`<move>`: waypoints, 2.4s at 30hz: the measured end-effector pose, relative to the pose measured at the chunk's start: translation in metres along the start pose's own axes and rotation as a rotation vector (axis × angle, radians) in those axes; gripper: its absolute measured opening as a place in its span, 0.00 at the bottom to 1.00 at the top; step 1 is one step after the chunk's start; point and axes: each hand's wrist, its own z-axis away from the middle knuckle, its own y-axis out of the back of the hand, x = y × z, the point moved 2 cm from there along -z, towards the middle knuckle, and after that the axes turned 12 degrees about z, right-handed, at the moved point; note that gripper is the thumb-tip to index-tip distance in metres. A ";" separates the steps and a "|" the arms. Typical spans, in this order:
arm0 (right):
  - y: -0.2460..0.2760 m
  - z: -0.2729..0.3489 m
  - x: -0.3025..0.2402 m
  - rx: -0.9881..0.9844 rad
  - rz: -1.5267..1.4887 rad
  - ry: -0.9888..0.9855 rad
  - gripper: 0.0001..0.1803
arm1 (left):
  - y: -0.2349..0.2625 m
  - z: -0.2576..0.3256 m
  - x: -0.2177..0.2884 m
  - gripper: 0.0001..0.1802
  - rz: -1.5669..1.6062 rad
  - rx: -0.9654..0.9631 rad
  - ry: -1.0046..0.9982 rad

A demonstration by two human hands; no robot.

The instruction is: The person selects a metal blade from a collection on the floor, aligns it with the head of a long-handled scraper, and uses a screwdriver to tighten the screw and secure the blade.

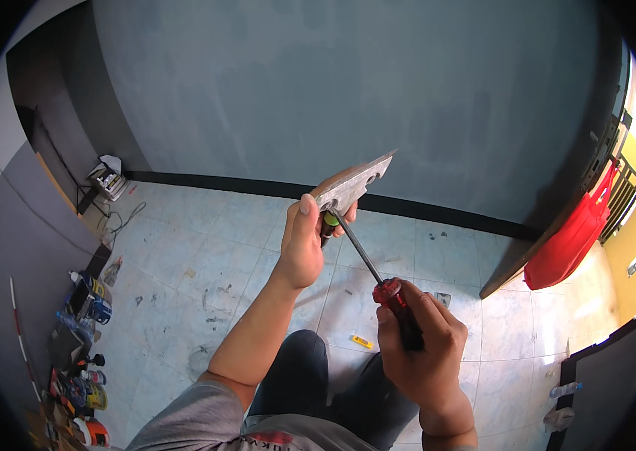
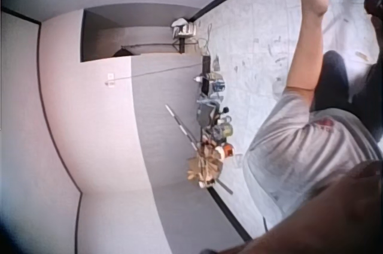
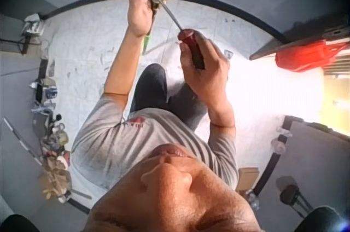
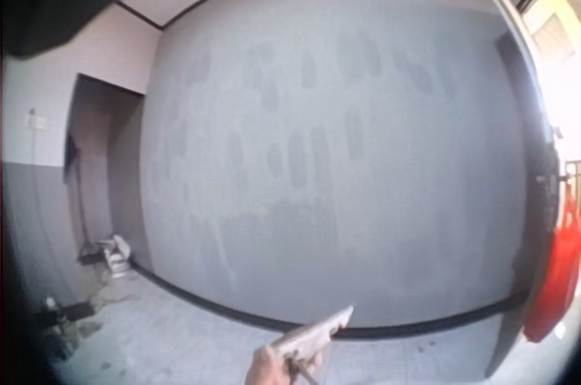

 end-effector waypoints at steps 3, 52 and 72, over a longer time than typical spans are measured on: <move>-0.006 -0.001 0.008 0.053 -0.009 0.088 0.18 | -0.001 0.002 -0.001 0.48 0.010 -0.008 -0.012; 0.030 0.050 0.059 -0.451 -0.909 -0.416 0.20 | -0.048 0.028 -0.002 0.49 0.056 -0.364 0.125; 0.029 0.065 0.077 -0.276 -0.470 -0.193 0.19 | -0.059 0.022 -0.011 0.48 -0.001 -0.475 0.173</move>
